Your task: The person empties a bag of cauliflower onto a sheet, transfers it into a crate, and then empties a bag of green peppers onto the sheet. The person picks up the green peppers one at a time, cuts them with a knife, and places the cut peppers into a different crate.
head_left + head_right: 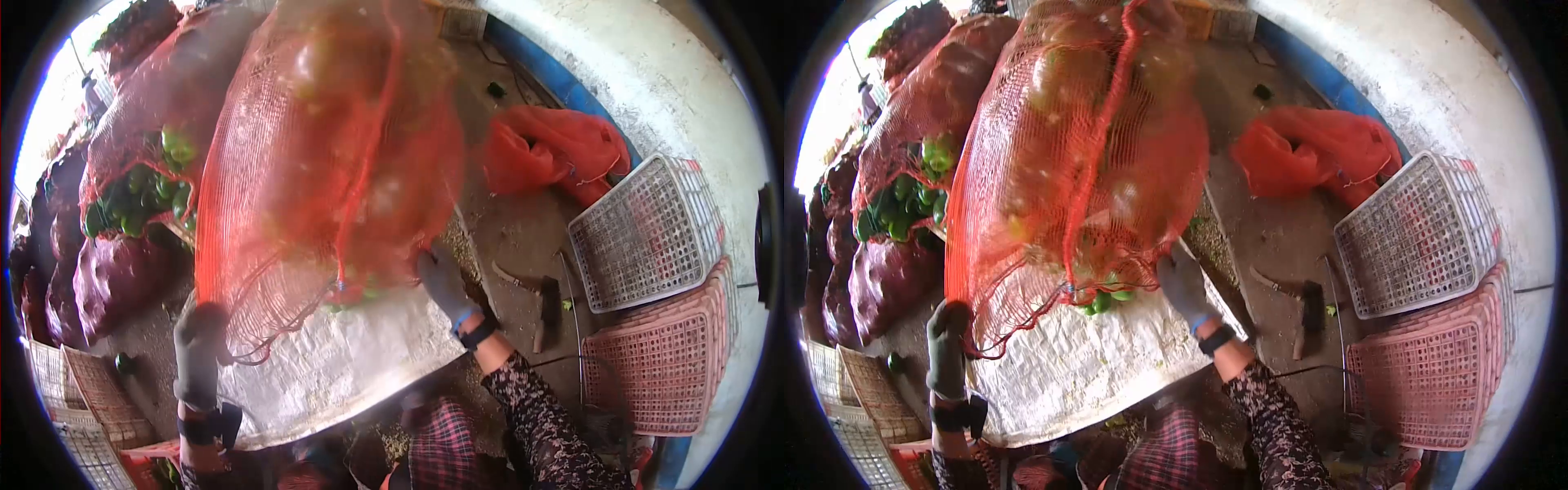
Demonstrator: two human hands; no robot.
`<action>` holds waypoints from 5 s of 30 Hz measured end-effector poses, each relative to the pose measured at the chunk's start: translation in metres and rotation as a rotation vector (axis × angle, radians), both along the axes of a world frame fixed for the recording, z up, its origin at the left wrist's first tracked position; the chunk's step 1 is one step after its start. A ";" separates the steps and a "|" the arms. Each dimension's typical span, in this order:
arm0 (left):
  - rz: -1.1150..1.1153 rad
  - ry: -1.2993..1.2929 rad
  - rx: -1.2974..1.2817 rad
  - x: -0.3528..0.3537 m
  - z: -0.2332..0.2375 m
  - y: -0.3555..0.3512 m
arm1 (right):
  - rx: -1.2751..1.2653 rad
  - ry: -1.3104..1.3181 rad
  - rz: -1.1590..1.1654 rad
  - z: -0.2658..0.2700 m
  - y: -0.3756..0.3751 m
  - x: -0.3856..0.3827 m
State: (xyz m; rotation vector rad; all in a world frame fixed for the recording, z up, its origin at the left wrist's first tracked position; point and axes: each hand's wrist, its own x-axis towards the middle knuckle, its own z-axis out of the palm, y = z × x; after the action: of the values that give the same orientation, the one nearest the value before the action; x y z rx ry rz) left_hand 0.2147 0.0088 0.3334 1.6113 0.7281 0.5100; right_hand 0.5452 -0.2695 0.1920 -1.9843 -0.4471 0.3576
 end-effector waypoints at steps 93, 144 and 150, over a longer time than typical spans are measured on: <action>0.613 -0.445 -0.578 -0.196 -0.154 -0.042 | 0.080 0.525 1.447 -0.001 0.235 -0.326; 0.697 -0.498 -0.471 -0.209 -0.161 -0.067 | 0.265 0.269 1.384 0.025 0.199 -0.371; 0.398 -0.261 -0.490 -0.197 -0.154 -0.075 | -0.136 1.103 1.174 0.004 0.154 -0.338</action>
State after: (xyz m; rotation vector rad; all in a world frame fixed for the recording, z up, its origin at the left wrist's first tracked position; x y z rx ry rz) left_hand 0.0177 -0.0658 0.1798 0.9260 0.8969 0.7464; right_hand 0.2071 -0.1150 0.1964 -1.1313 -0.7890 2.0793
